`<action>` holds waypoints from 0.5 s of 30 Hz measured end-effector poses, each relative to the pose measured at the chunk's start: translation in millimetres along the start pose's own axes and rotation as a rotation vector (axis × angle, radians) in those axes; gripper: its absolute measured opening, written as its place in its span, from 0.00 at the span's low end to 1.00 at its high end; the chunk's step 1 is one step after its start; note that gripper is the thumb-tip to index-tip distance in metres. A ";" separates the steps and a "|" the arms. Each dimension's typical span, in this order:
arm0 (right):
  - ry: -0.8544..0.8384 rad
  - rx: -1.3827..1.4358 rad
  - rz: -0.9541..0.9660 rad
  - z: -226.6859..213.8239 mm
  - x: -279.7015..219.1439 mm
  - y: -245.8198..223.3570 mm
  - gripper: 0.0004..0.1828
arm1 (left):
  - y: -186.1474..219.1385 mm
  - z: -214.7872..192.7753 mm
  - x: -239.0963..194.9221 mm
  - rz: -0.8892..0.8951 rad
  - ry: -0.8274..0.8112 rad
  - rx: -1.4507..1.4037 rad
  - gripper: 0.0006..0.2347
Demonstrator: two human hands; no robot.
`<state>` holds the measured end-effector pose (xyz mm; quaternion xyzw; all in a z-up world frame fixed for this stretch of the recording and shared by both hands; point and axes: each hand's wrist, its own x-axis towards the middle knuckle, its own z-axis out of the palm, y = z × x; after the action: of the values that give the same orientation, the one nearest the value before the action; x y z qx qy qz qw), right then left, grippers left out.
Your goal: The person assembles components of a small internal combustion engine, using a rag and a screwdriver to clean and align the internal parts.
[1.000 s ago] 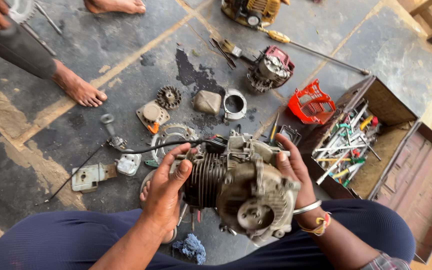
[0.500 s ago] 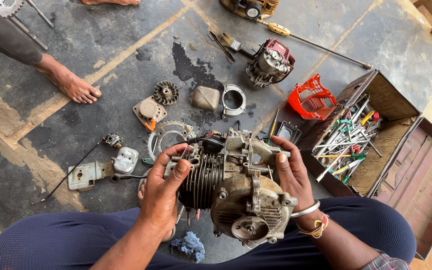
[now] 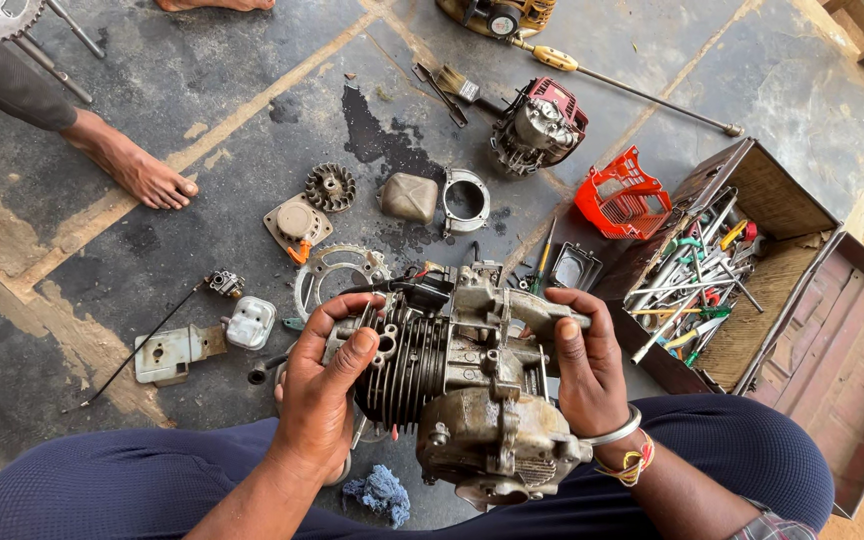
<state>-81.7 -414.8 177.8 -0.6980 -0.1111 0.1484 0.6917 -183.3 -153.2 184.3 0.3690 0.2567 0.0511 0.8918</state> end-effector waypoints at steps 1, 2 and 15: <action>-0.010 0.008 -0.007 -0.4 -0.7 0.2 0.20 | -0.2 -1.2 -0.9 -0.008 -0.005 -0.007 0.19; -0.021 0.015 -0.015 -0.8 -1.5 0.6 0.20 | -0.4 -2.4 -1.1 -0.008 -0.004 -0.007 0.19; -0.041 -0.044 -0.128 -1.0 -14.9 -7.0 0.20 | 1.9 -7.2 -7.0 0.177 -0.150 0.070 0.19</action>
<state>-94.8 -420.9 185.6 -0.7013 -0.1730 0.1155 0.6819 -192.7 -149.3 184.2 0.4240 0.1573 0.0930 0.8870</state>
